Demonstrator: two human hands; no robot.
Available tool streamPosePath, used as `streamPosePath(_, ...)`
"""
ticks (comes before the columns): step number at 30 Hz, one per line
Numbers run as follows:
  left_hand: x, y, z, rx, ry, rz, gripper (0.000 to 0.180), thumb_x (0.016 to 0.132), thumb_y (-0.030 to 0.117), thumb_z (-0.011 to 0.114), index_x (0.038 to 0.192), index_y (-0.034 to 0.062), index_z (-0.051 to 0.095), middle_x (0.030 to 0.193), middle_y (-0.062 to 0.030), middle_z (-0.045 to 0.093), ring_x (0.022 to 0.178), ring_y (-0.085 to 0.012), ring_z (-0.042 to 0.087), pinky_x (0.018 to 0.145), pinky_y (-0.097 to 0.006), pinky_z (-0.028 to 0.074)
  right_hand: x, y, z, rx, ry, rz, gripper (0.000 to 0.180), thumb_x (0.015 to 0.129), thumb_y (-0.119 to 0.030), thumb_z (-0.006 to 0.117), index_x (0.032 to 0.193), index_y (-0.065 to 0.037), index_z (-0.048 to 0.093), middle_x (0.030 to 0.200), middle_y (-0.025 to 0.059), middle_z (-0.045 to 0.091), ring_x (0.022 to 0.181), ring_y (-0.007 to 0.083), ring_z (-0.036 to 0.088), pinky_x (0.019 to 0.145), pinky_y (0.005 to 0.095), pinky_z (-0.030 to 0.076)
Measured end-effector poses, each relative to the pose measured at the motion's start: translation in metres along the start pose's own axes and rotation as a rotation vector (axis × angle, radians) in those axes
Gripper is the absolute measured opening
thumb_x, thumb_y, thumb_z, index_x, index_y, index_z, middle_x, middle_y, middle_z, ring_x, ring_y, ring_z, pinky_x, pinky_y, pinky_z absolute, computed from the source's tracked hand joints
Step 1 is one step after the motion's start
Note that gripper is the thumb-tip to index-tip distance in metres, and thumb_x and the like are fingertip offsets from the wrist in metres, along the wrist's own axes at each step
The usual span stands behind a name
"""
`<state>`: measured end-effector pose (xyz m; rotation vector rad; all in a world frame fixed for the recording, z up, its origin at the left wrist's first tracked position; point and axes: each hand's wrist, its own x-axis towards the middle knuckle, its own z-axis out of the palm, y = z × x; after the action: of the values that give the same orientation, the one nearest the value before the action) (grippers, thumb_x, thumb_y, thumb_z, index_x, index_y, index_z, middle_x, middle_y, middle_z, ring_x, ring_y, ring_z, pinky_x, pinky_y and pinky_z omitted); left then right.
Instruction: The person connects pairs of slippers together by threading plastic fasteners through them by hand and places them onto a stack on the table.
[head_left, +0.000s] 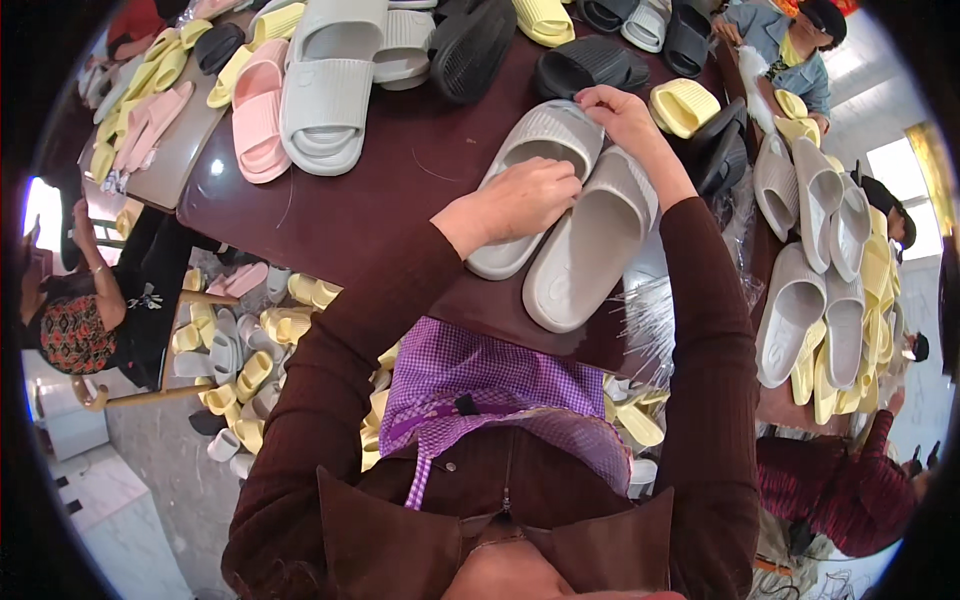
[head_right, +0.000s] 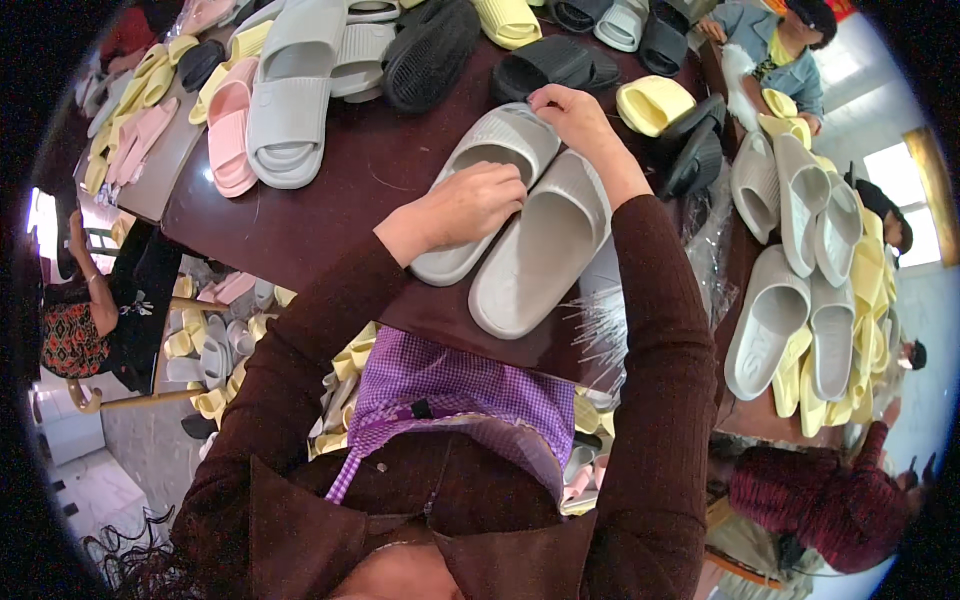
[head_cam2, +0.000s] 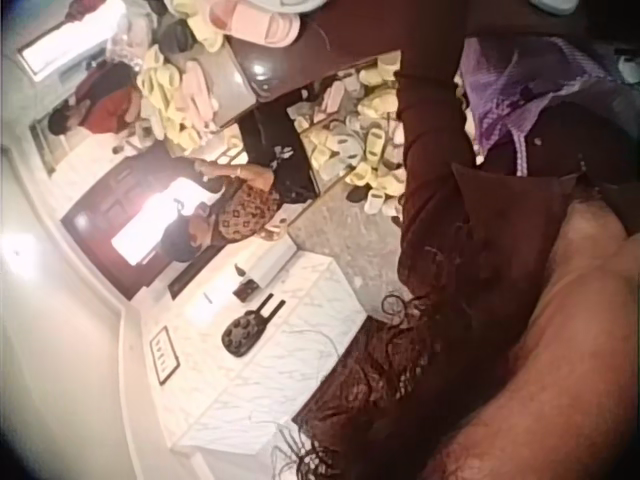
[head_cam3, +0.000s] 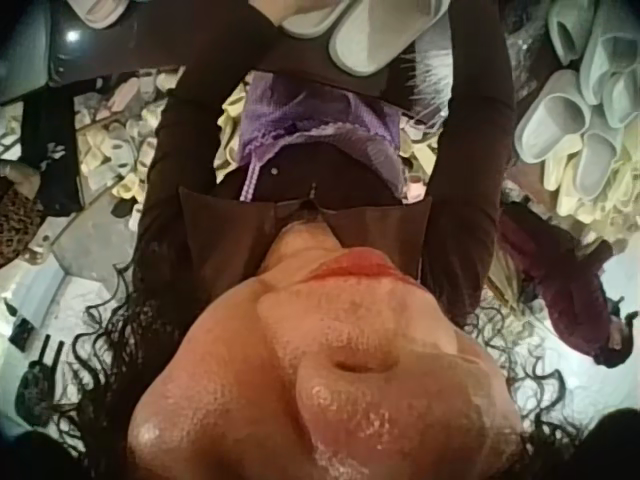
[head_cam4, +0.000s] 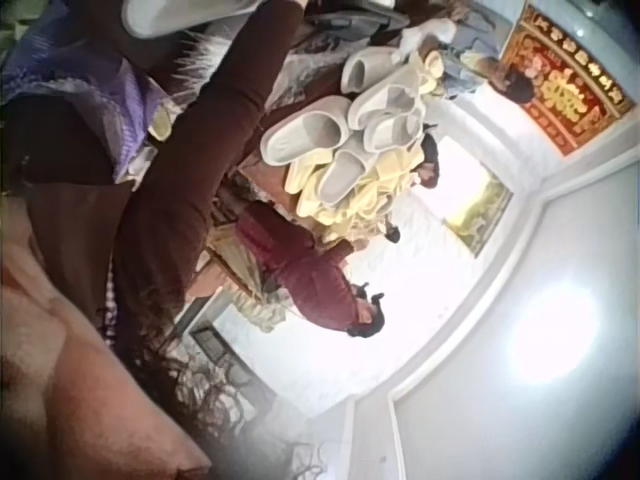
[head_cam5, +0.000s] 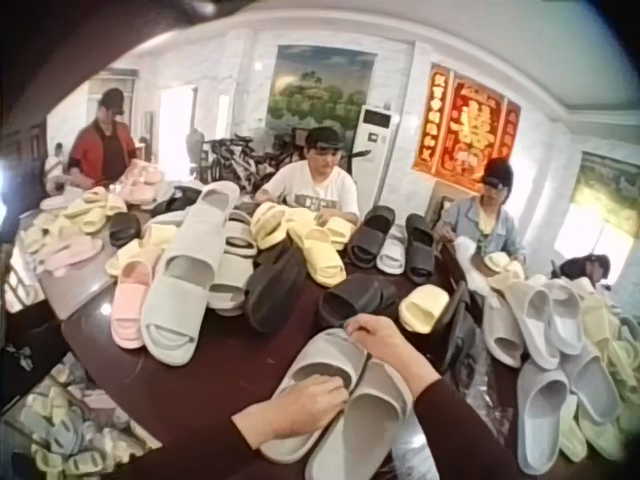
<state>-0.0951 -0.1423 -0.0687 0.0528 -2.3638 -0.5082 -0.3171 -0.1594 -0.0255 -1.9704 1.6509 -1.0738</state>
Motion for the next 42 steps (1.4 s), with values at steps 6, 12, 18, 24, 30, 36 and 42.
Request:
streamPosePath(6, 0.001, -0.006, -0.001, -0.087, -0.026, -0.087, 0.006, 0.080, 0.007, 0.058, 0.084, 0.0044, 0.054, 0.085, -0.0103, 0.053, 0.079, -0.0296, 0.054, 0.074, -0.039, 0.044, 0.014, 0.003, 0.006, 0.257, -0.219, 0.171, 0.005, 0.084, -0.002, 0.056, 0.087, -0.001, 0.060, 0.098, 0.0011, 0.064, 0.088, 0.0107, 0.057, 0.078, 0.0243, 0.045)
streamPosePath(12, 0.002, -0.011, -0.002, -0.042, -0.076, -0.029, 0.008, 0.082, 0.009, 0.056, 0.088, 0.0048, 0.054, 0.091, -0.0097, 0.053, 0.088, -0.0302, 0.053, 0.076, -0.039, 0.044, 0.017, 0.008, 0.006, 0.359, -0.360, 0.129, 0.005, 0.085, -0.001, 0.053, 0.087, -0.004, 0.057, 0.100, -0.0016, 0.063, 0.090, 0.0092, 0.055, 0.078, 0.0254, 0.044)
streamPosePath(18, 0.005, -0.011, -0.006, -0.017, -0.039, 0.041, 0.009, 0.083, 0.009, 0.056, 0.091, 0.0047, 0.054, 0.095, -0.0098, 0.053, 0.092, -0.0311, 0.052, 0.080, -0.038, 0.043, 0.015, 0.008, -0.001, -0.114, -0.360, 0.103, 0.005, 0.087, -0.004, 0.052, 0.090, -0.004, 0.055, 0.087, 0.0002, 0.060, 0.082, 0.0109, 0.054, 0.074, 0.0269, 0.044)
streamPosePath(24, 0.006, -0.001, -0.016, -0.179, -0.075, -0.170, 0.014, 0.082, 0.008, 0.056, 0.096, 0.0033, 0.054, 0.103, -0.0109, 0.054, 0.096, -0.0317, 0.053, 0.082, -0.040, 0.044, -0.012, -0.007, -0.027, -0.428, -0.126, 0.045, 0.005, 0.087, -0.005, 0.052, 0.091, -0.004, 0.054, 0.076, 0.0019, 0.055, 0.071, 0.0106, 0.051, 0.067, 0.0263, 0.045)
streamPosePath(30, -0.002, 0.019, -0.017, -0.131, 0.098, -0.113, 0.021, 0.082, 0.006, 0.056, 0.103, 0.0020, 0.056, 0.104, -0.0126, 0.058, 0.094, -0.0316, 0.058, 0.078, -0.038, 0.047, -0.038, -0.010, -0.024, 0.034, 0.173, 0.107, 0.006, 0.088, -0.002, 0.050, 0.092, -0.003, 0.055, 0.071, -0.0002, 0.055, 0.067, 0.0083, 0.052, 0.062, 0.0229, 0.044)
streamPosePath(36, 0.000, 0.040, -0.033, -0.183, 0.359, -0.308, 0.021, 0.083, 0.005, 0.055, 0.103, -0.0001, 0.057, 0.085, -0.0100, 0.063, 0.073, -0.0194, 0.064, 0.063, -0.030, 0.050, -0.052, -0.066, 0.019, 0.184, 0.237, 0.033, 0.008, 0.089, 0.001, 0.050, 0.092, -0.002, 0.057, 0.073, -0.0017, 0.055, 0.068, 0.0062, 0.051, 0.063, 0.0203, 0.044)
streamPosePath(42, 0.042, 0.022, -0.059, -0.504, 0.296, -0.580, 0.017, 0.083, 0.008, 0.057, 0.098, 0.0002, 0.059, 0.077, -0.0037, 0.061, 0.058, -0.0085, 0.056, 0.052, -0.022, 0.044, -0.064, -0.103, 0.035, 0.157, 0.283, -0.130, 0.008, 0.088, 0.002, 0.052, 0.092, -0.003, 0.057, 0.075, -0.0008, 0.057, 0.068, 0.0057, 0.051, 0.062, 0.0197, 0.044)
